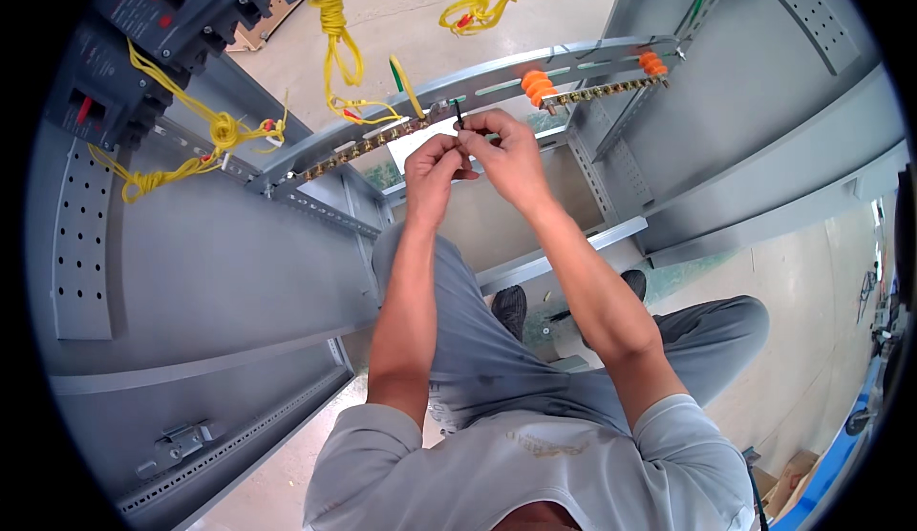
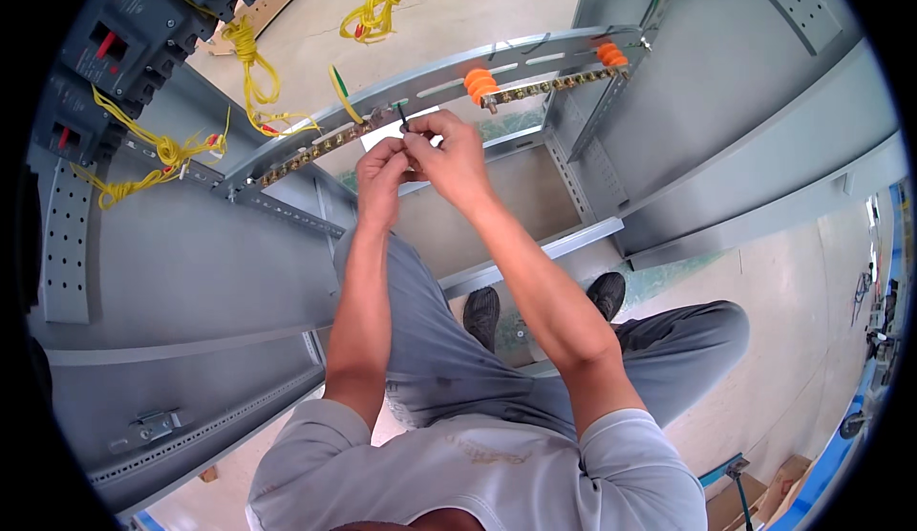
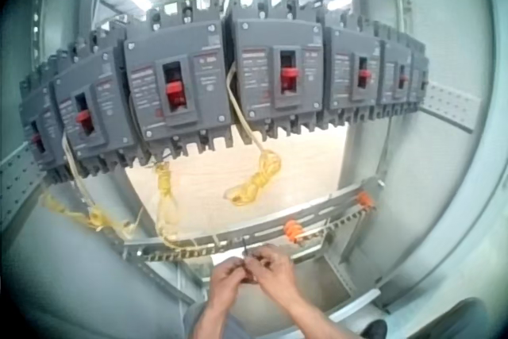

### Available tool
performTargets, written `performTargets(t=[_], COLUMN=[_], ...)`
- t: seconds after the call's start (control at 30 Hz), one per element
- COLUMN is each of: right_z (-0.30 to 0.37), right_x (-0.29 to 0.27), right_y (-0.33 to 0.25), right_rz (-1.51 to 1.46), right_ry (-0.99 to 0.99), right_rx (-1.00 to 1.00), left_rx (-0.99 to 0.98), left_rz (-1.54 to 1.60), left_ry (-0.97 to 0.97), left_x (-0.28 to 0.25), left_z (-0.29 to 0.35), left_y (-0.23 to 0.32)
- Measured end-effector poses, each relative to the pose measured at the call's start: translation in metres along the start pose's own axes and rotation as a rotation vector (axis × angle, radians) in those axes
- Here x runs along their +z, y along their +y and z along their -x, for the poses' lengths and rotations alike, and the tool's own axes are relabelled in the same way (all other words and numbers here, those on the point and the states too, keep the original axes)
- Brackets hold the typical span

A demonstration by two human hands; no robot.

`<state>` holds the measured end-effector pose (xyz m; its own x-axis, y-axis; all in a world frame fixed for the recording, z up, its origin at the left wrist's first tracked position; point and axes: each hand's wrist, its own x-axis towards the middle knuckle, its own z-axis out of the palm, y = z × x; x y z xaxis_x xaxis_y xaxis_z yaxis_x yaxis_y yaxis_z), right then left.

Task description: The person sits on the floor and works inside an open electrical panel, stripping wire ends with pliers and connecting them to terminal blocks and circuit breakers. The person uses a screwdriver to tighten connections and organizes wires with zip ties.

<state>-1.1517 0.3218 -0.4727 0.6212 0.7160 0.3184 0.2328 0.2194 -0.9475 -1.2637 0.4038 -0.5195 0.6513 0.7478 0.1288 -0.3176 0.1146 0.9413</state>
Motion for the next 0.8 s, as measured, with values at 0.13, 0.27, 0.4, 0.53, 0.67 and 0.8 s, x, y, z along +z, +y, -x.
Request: performTargets(t=[0.13,0.27,0.4,0.53,0.67,0.8], right_z=[-0.001,-0.013,-0.006,0.003,-0.005,0.020], right_x=[0.004,0.018,0.017,-0.006,-0.014,-0.018], right_y=[0.020,0.031,0.023,0.001,0.021,0.055], right_rz=[0.003,0.115,0.110,-0.211,-0.163,-0.158], right_ry=[0.010,0.058,0.027,-0.141,-0.184,-0.239], right_rx=[0.032,-0.009,-0.047,0.246,0.163,0.181], left_rx=[-0.060,-0.078,-0.083,-0.125,-0.135,-0.224], left_rz=[-0.103,-0.068,-0.187,0.004,-0.010,-0.274], left_ry=[0.047,0.078,0.107,0.107,0.058,0.037], left_x=[0.004,0.001,-0.004,0.024,0.016,0.002], left_z=[-0.005,-0.023,-0.015,0.025,0.015,0.011], left_y=[0.005,0.005,0.005,0.029,0.011,-0.002])
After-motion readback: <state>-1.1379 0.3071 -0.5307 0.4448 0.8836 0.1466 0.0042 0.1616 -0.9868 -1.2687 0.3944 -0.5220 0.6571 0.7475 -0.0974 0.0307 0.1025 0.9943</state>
